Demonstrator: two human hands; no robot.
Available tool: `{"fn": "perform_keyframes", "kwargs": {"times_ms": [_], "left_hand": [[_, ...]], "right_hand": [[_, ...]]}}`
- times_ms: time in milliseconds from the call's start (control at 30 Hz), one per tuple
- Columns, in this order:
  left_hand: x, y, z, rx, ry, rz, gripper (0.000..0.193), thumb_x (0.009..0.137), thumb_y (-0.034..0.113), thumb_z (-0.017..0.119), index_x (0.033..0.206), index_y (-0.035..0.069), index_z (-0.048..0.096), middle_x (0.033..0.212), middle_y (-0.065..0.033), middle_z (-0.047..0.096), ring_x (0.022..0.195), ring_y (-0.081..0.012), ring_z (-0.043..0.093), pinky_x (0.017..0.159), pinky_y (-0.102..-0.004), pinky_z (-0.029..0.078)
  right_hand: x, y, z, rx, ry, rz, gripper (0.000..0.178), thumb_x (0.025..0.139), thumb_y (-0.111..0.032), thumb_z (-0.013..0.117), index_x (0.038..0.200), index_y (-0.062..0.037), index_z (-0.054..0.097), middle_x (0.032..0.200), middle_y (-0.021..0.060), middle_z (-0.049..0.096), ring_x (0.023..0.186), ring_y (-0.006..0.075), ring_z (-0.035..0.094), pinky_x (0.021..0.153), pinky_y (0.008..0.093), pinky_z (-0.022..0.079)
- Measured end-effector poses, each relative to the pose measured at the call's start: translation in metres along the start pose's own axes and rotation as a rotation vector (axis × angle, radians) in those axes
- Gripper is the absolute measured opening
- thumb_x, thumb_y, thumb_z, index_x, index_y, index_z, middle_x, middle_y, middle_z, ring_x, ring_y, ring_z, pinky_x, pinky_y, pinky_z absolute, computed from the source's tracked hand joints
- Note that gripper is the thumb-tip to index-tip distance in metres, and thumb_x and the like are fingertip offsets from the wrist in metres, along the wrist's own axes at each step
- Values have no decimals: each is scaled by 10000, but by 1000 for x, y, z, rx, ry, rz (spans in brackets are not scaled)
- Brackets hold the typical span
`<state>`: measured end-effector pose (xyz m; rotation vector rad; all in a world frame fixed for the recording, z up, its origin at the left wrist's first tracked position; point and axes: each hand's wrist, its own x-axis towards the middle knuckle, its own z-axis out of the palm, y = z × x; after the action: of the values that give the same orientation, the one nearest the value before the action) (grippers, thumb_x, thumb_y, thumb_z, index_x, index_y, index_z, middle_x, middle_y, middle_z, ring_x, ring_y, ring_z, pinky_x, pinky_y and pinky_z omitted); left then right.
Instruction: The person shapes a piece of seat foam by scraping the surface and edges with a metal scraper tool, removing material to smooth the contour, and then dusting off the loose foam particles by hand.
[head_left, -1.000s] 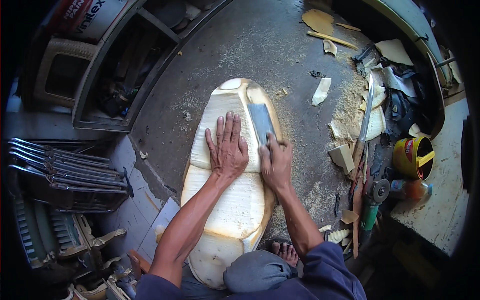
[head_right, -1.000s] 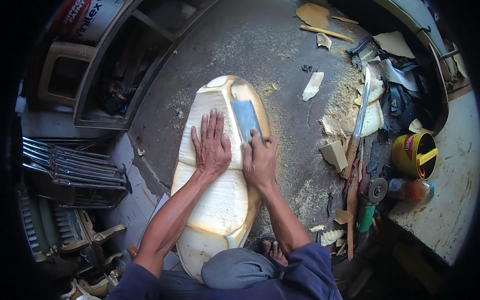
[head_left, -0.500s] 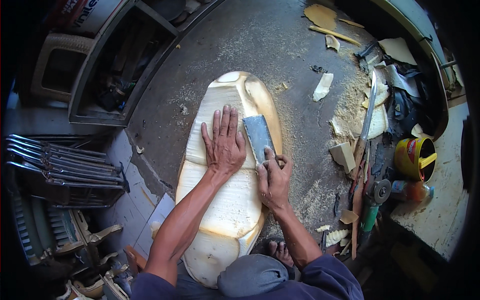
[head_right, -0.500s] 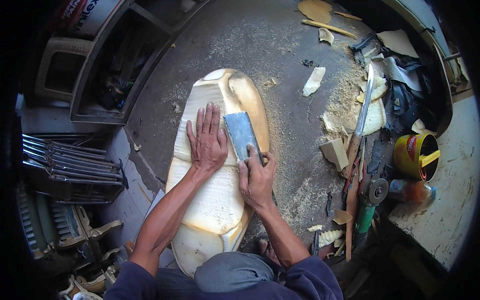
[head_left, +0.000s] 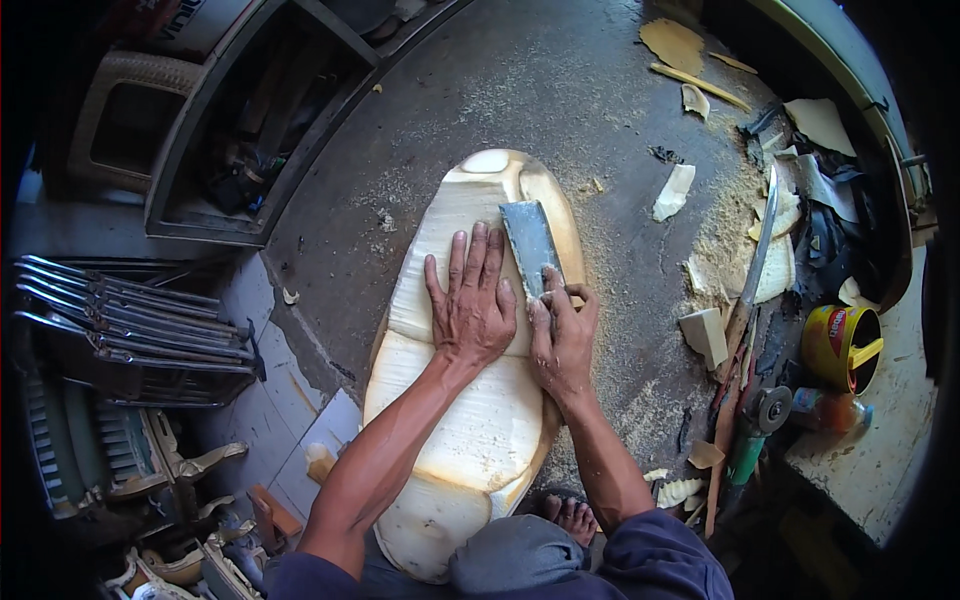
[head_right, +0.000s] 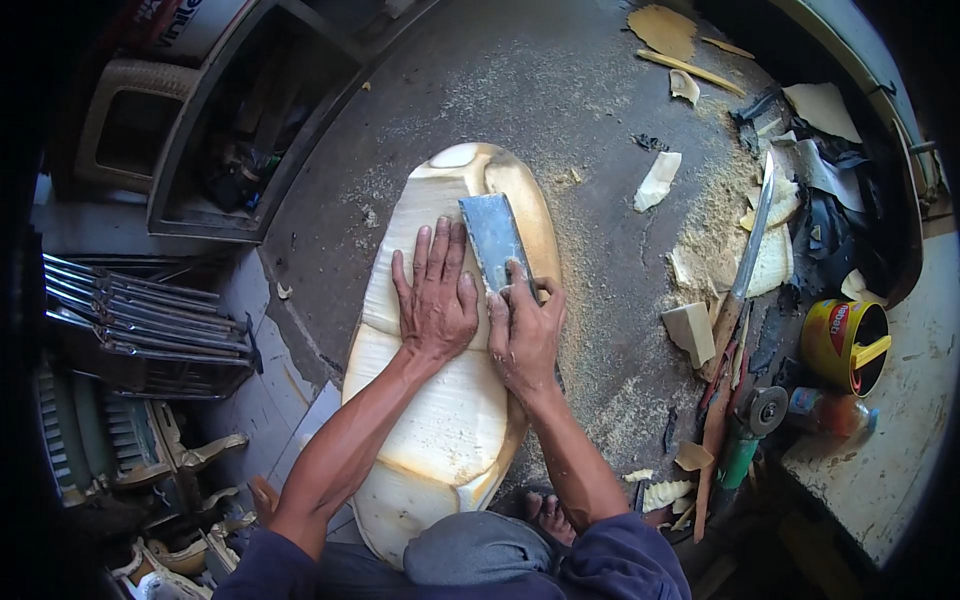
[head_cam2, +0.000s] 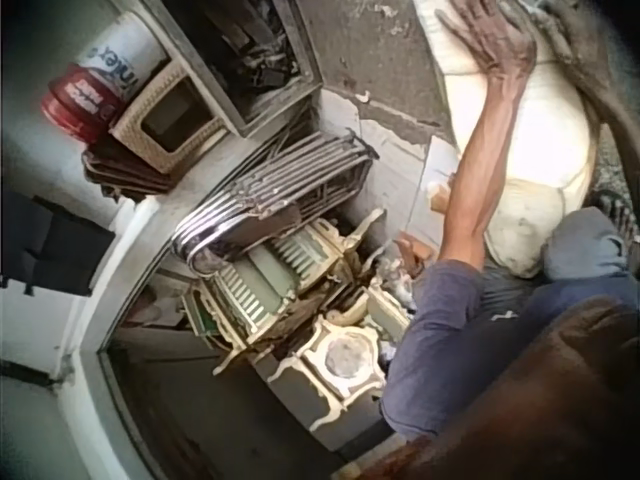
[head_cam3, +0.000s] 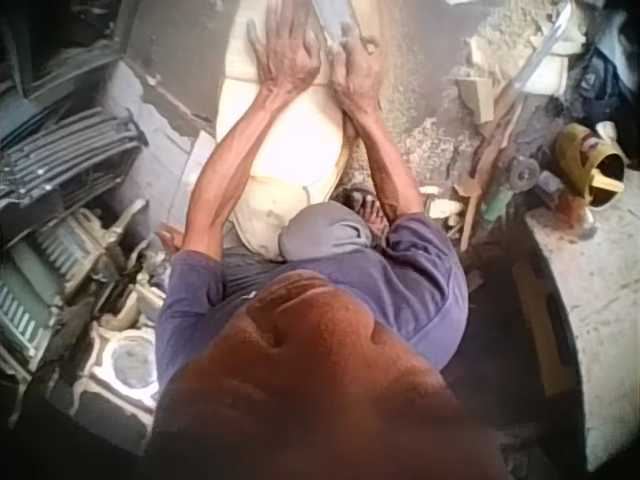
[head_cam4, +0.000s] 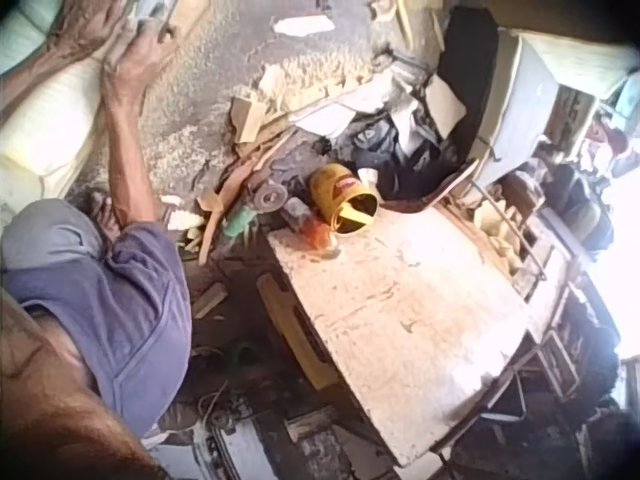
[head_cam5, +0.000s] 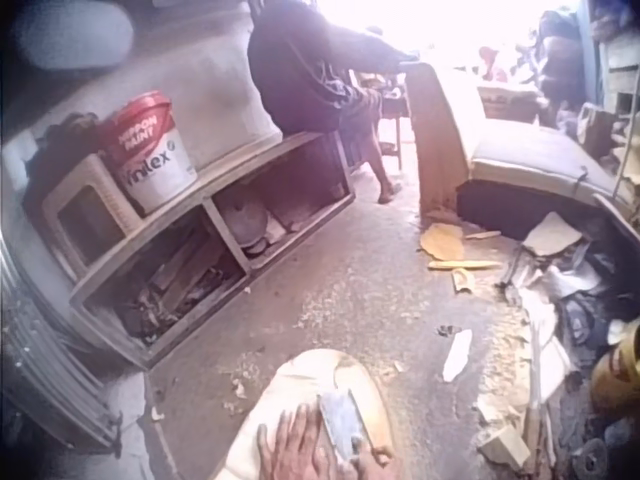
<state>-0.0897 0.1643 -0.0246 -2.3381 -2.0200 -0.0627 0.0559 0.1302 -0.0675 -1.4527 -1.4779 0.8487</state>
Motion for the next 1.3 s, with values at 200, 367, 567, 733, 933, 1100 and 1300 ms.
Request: {"fn": "perform_keyframes", "kwargs": {"times_ms": [200,367,567,733,933,1100,1300], "left_hand": [[0,21,18,-41,16,46,673,989,268,407,1626,112,257,1689,-96,245,1562,-295,195,1239,-581,44],[-8,2,12,26,14,15,662,995,267,394,1627,121,261,1694,-87,234,1566,-285,186,1241,-577,38],[0,15,13,13,55,27,638,1017,261,382,1629,136,255,1691,-89,236,1566,-285,180,1249,-564,47],[-7,4,21,19,46,27,647,1010,263,393,1629,134,255,1692,-89,234,1566,-285,180,1246,-570,49],[-10,9,3,25,43,16,667,993,259,414,1627,124,257,1696,-92,222,1565,-296,183,1242,-580,57],[-2,23,26,-12,33,35,666,996,262,401,1629,128,248,1697,-92,219,1565,-293,181,1244,-575,48],[-6,6,8,44,52,9,662,999,271,401,1628,127,251,1695,-88,223,1568,-284,172,1244,-575,44]], "right_hand": [[110,29,-5,-95,30,301,424,1024,-317,513,1289,-4,622,1071,234,680,1174,408,473,1033,546,361],[-57,-8,-21,-52,-31,42,513,980,-214,603,1404,66,537,949,153,710,1179,360,452,1077,520,326],[62,24,-14,-18,66,217,468,1000,-283,576,1356,22,586,990,168,713,1177,365,459,1054,547,343],[13,15,-8,-9,-3,177,450,1013,-283,558,1345,19,599,1070,193,708,1200,362,449,1078,535,325],[-53,-9,-22,-15,8,198,486,1008,-295,580,1392,3,585,1084,190,696,1204,361,429,1073,526,329],[106,64,2,-87,74,348,459,1010,-339,570,1386,-80,612,1082,223,660,1207,380,431,1034,526,369],[-119,-17,-29,47,-1,160,514,989,-193,613,1444,35,538,969,163,732,1238,352,408,1104,514,309]]}}
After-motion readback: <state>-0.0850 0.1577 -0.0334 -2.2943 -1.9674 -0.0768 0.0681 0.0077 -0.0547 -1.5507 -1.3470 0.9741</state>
